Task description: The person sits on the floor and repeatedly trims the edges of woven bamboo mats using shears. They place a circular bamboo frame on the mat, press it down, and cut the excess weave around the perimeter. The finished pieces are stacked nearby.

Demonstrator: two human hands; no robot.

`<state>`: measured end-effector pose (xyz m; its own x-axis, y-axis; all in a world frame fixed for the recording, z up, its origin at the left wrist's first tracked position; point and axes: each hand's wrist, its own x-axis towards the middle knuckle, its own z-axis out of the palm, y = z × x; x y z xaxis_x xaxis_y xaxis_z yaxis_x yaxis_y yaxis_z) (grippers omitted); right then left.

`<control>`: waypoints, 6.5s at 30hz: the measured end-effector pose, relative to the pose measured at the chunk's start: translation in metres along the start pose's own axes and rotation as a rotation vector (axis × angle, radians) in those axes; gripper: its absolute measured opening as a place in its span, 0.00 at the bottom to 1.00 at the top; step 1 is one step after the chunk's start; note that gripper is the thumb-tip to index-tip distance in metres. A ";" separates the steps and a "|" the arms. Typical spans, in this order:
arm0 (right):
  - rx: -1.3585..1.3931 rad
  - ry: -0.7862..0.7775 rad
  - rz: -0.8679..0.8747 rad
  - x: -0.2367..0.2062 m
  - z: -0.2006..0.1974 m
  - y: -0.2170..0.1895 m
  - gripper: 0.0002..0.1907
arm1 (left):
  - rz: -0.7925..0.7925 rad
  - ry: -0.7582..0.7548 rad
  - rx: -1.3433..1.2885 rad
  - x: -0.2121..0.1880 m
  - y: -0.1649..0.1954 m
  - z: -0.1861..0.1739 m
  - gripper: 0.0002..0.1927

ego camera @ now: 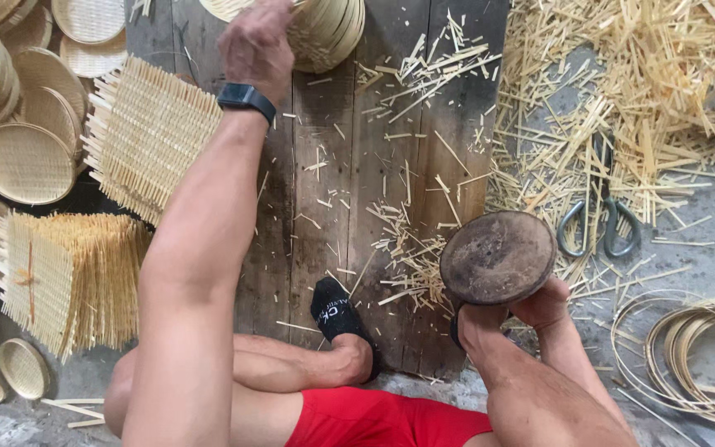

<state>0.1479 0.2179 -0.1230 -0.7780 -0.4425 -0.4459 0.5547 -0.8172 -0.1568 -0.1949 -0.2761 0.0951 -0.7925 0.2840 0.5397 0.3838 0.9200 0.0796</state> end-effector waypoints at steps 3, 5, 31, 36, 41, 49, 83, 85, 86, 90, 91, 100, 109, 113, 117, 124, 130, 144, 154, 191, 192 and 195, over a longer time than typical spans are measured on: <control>0.012 -0.047 0.022 -0.001 -0.003 0.000 0.32 | -0.015 0.030 0.003 0.000 -0.012 0.008 0.12; 0.001 -0.041 0.018 -0.001 -0.006 -0.001 0.30 | -0.097 -0.025 -0.055 -0.005 -0.013 0.013 0.11; -0.796 0.571 -0.117 0.081 0.145 -0.006 0.22 | -1.023 -0.905 0.155 -0.169 -0.082 -0.138 0.34; -1.086 0.397 -0.202 0.073 0.146 0.006 0.15 | -0.964 -0.734 -0.039 -0.182 -0.123 -0.144 0.40; -1.350 0.450 0.085 0.085 0.135 0.020 0.17 | -0.423 -0.628 0.527 -0.133 -0.110 -0.176 0.10; -1.003 0.370 -0.176 0.068 0.161 -0.005 0.22 | 0.067 -0.484 0.069 -0.076 0.085 -0.176 0.01; -0.913 0.630 -0.909 -0.017 0.052 -0.034 0.12 | -1.438 -0.711 -0.864 -0.217 0.148 0.004 0.45; -1.194 1.002 -0.981 -0.086 0.021 -0.072 0.12 | -1.386 -0.613 -0.826 -0.212 0.144 -0.005 0.48; -1.309 1.084 -1.087 -0.121 0.007 -0.092 0.17 | -1.340 -0.530 -0.846 -0.209 0.140 -0.009 0.46; -2.113 1.895 -0.982 -0.243 -0.038 -0.120 0.23 | -1.269 -0.322 -0.935 -0.194 0.135 -0.021 0.38; -2.046 1.865 -0.775 -0.261 -0.047 -0.127 0.17 | -1.251 -0.353 -0.948 -0.189 0.138 -0.025 0.36; -1.835 1.552 -0.828 -0.264 -0.039 -0.155 0.03 | -0.726 -0.407 -0.774 -0.145 0.220 -0.057 0.25; -1.582 0.972 -1.071 -0.116 0.158 -0.137 0.05 | -1.203 -0.860 -1.354 -0.123 0.380 -0.038 0.24; -1.590 0.621 -1.013 -0.095 0.244 -0.119 0.09 | -1.297 -0.314 -2.101 -0.100 0.362 -0.054 0.18; -0.927 0.359 -0.166 -0.081 0.296 -0.120 0.14 | -1.060 -0.652 -1.791 -0.084 0.321 -0.089 0.12; -1.117 0.244 0.023 -0.048 0.314 -0.089 0.26 | -1.171 -0.872 -1.655 -0.079 0.301 -0.121 0.18; -1.341 0.257 0.032 -0.048 0.327 -0.087 0.22 | -1.021 -0.835 -1.756 -0.104 0.280 -0.115 0.18; -1.125 0.027 -0.047 -0.087 0.376 -0.109 0.21 | -0.992 -0.592 -2.127 -0.068 0.264 -0.145 0.16; -1.555 0.104 -0.114 -0.054 0.421 -0.110 0.30 | -1.050 -0.464 -2.040 -0.060 0.251 -0.156 0.15; -1.759 0.686 -0.353 0.127 0.207 -0.013 0.10 | -1.019 -0.208 -0.659 -0.212 0.149 0.062 0.14; -1.734 0.687 -0.346 0.126 0.203 -0.011 0.10 | -1.043 -0.238 -0.644 -0.213 0.149 0.061 0.14; -1.736 0.764 -0.296 0.126 0.200 -0.010 0.09 | -1.087 -0.274 -0.638 -0.211 0.148 0.057 0.15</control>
<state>-0.0144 0.0960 -0.0010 -0.8809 0.2479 -0.4032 0.4665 0.5994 -0.6504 0.0024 -0.1841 -0.0552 -0.8811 -0.4094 -0.2367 -0.4188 0.4431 0.7926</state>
